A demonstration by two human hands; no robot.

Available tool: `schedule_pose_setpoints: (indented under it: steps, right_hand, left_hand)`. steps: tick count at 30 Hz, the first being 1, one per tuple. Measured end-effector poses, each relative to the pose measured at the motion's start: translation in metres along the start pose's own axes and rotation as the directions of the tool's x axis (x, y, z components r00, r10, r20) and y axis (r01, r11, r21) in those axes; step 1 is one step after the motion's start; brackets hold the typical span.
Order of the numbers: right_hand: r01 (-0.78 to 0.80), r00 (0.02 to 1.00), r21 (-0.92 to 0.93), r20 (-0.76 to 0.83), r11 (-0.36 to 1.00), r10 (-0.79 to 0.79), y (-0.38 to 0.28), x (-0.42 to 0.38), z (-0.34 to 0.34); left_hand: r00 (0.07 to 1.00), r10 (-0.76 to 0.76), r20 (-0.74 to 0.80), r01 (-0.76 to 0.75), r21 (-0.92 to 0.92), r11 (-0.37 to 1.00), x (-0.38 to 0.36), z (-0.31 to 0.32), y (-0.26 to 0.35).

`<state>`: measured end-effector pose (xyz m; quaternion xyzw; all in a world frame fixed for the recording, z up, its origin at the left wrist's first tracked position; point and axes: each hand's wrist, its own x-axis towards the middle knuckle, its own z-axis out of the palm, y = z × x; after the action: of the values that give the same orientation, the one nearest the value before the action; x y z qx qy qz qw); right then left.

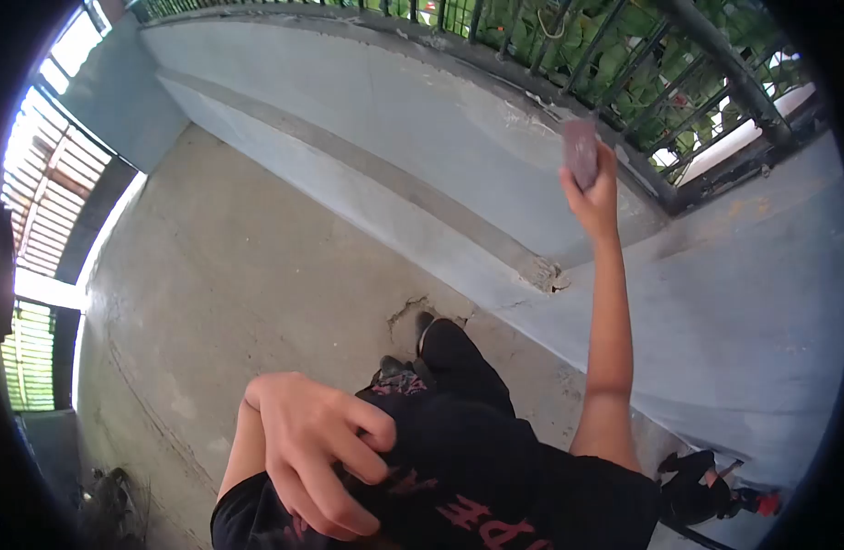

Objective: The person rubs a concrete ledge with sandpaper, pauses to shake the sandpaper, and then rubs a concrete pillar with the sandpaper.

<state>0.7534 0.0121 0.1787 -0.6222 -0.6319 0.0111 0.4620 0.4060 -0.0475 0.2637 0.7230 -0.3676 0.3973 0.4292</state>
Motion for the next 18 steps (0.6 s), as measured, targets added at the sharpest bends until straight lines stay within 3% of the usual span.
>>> schedule_pose_setpoints:
  steps: [1, 3, 4, 5, 6, 7, 8, 9, 11, 13, 14, 16, 18]
  right_hand:
    - [-0.271, 0.962, 0.443, 0.083, 0.855, 0.261, -0.026, -0.011, -0.003]
    - [-0.212, 0.977, 0.847, 0.194, 0.488, 0.087, -0.063, -0.027, -0.01]
    - [-0.265, 0.964, 0.958, 0.265, 0.105, 0.015, -0.073, -0.04, -0.009]
    - [-0.324, 0.946, 0.901, 0.312, -0.287, -0.087, -0.081, -0.053, -0.006]
    - [-0.263, 0.946, 0.79, 0.099, -0.553, -0.308, -0.083, -0.064, 0.01]
    - [-0.301, 0.842, 0.756, -0.076, -0.582, -0.534, -0.112, -0.054, 0.012]
    - [-0.347, 0.844, 0.723, -0.036, -0.598, -0.535, -0.138, -0.06, 0.006]
    - [-0.359, 0.753, 0.685, -0.188, -0.633, -0.63, -0.158, -0.053, 0.012]
    - [-0.407, 0.372, 0.742, -0.397, -0.532, -0.839, -0.187, -0.024, 0.01]
    - [-0.402, 0.171, 0.788, -0.435, -0.465, -0.884, -0.196, -0.014, 0.008]
    - [-0.423, -0.02, 0.8, -0.479, -0.426, -0.878, -0.197, -0.002, 0.011]
    - [-0.437, -0.039, 0.817, -0.436, -0.377, -0.899, -0.201, 0.013, 0.009]
    - [-0.428, -0.078, 0.821, -0.451, -0.379, -0.889, -0.199, 0.022, 0.008]
  left_hand:
    - [1.0, 0.0, 0.009, 0.0, 0.017, 1.0, -0.003, 0.003, 0.003]
    - [0.997, 0.009, -0.081, 0.0, 0.112, 0.994, -0.011, 0.007, 0.007]
    - [0.997, 0.016, -0.079, 0.001, 0.221, 0.975, -0.013, 0.007, 0.006]
    - [0.998, 0.019, -0.066, -0.003, 0.248, 0.969, -0.016, 0.01, 0.004]
    - [0.992, 0.0, -0.123, 0.039, 0.313, 0.949, -0.018, 0.013, 0.002]
    - [0.983, -0.013, -0.182, 0.081, 0.377, 0.923, -0.016, 0.012, 0.0]
    - [0.988, -0.017, -0.151, 0.077, 0.403, 0.912, -0.011, 0.01, -0.003]
    - [0.99, -0.009, -0.138, 0.07, 0.442, 0.894, -0.008, 0.007, -0.007]
    - [0.991, -0.129, -0.042, 0.135, 0.408, 0.903, -0.006, 0.004, -0.015]
    - [0.992, -0.111, -0.066, 0.129, 0.423, 0.897, -0.004, 0.005, -0.029]
    - [0.991, -0.127, -0.038, 0.132, 0.357, 0.925, -0.004, 0.003, -0.036]
    - [0.988, -0.152, 0.005, 0.145, 0.269, 0.952, -0.005, -0.001, -0.049]
    - [0.986, -0.167, 0.027, 0.15, 0.311, 0.938, 0.002, -0.002, -0.051]
